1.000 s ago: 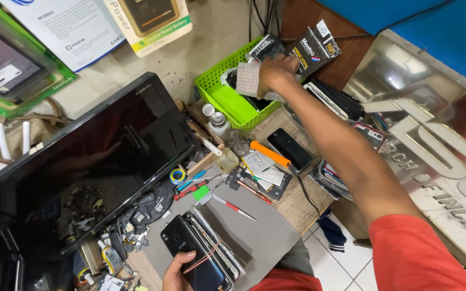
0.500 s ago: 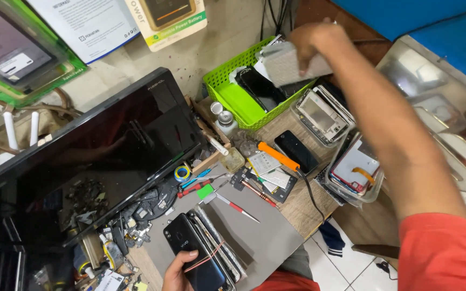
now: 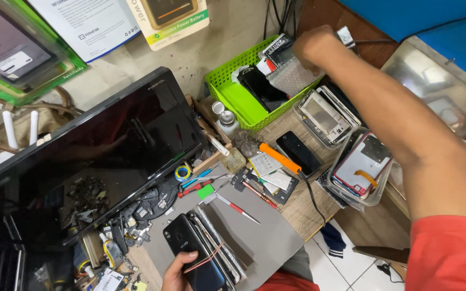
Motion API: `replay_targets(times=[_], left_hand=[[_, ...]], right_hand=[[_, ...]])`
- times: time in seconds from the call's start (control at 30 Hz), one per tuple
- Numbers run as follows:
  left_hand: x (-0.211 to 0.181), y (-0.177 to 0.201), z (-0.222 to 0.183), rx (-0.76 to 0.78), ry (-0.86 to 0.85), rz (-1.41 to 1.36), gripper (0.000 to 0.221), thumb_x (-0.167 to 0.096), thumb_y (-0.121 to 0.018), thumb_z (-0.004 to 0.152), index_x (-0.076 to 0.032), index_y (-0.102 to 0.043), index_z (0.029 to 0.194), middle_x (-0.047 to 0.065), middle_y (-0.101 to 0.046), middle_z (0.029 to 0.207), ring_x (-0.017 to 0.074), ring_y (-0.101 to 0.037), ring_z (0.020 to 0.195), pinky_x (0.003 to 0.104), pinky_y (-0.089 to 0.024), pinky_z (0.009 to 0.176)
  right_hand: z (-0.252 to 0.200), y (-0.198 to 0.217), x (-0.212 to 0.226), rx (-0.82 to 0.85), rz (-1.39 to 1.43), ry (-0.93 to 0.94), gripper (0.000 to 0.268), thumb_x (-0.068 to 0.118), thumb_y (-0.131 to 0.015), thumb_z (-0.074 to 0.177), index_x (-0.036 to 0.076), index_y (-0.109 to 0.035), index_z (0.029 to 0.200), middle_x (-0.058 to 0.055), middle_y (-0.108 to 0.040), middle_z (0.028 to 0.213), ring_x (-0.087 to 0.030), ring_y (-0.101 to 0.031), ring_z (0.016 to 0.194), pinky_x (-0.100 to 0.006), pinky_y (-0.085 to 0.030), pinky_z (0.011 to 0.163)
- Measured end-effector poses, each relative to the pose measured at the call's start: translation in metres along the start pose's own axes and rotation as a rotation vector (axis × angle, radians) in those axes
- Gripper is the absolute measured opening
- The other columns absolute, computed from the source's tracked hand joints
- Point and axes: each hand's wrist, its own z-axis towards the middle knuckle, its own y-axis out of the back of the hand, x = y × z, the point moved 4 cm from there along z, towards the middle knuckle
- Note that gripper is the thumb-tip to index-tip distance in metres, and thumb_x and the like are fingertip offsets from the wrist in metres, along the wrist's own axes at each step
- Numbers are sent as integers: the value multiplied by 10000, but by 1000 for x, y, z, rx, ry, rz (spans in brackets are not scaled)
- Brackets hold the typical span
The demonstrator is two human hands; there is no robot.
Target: Organizing and sorting various mobile phone repair parts like screens, batteries, and frames on a workbench.
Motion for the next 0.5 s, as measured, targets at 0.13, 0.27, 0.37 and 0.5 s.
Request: replay_targets(times=[0.13,0.27,0.37,0.5], left_hand=[[0,-1,-1,8,59,-7,245,-219,-653,880,-98,-712,1084,180,-695,902,374,-661,821,455,-540,762],[1,-8,-11,30,17,-12,274,-201,-634,890,-94,-715,1129,145,-694,913,345,-658,826,439,-538,776],[1,-9,-14,0,33,-19,286,-214,-630,899,-137,-702,1164,146,-683,957,371,-651,880,482,-535,824],[2,-2,-3,97,52,-40,249,-192,-634,893,-72,-716,1095,171,-710,901,352,-669,802,455,-556,761]], right_hand=[[-13,24,-18,-79,371,56,806,398,-931,759,88,-602,1426,-151,-630,1441,-412,-625,1279,-588,-562,931],[-60,47,19,-111,882,177,757,290,-837,836,47,-494,1465,-195,-571,1449,-398,-602,1241,-464,-527,1010],[-52,38,68,-40,1136,196,669,223,-734,908,156,-432,1501,-97,-572,1447,-307,-569,1305,-435,-534,1059],[-20,23,100,-97,1257,128,703,359,-784,854,74,-474,1417,-166,-533,1444,-338,-530,1309,-439,-477,1019]])
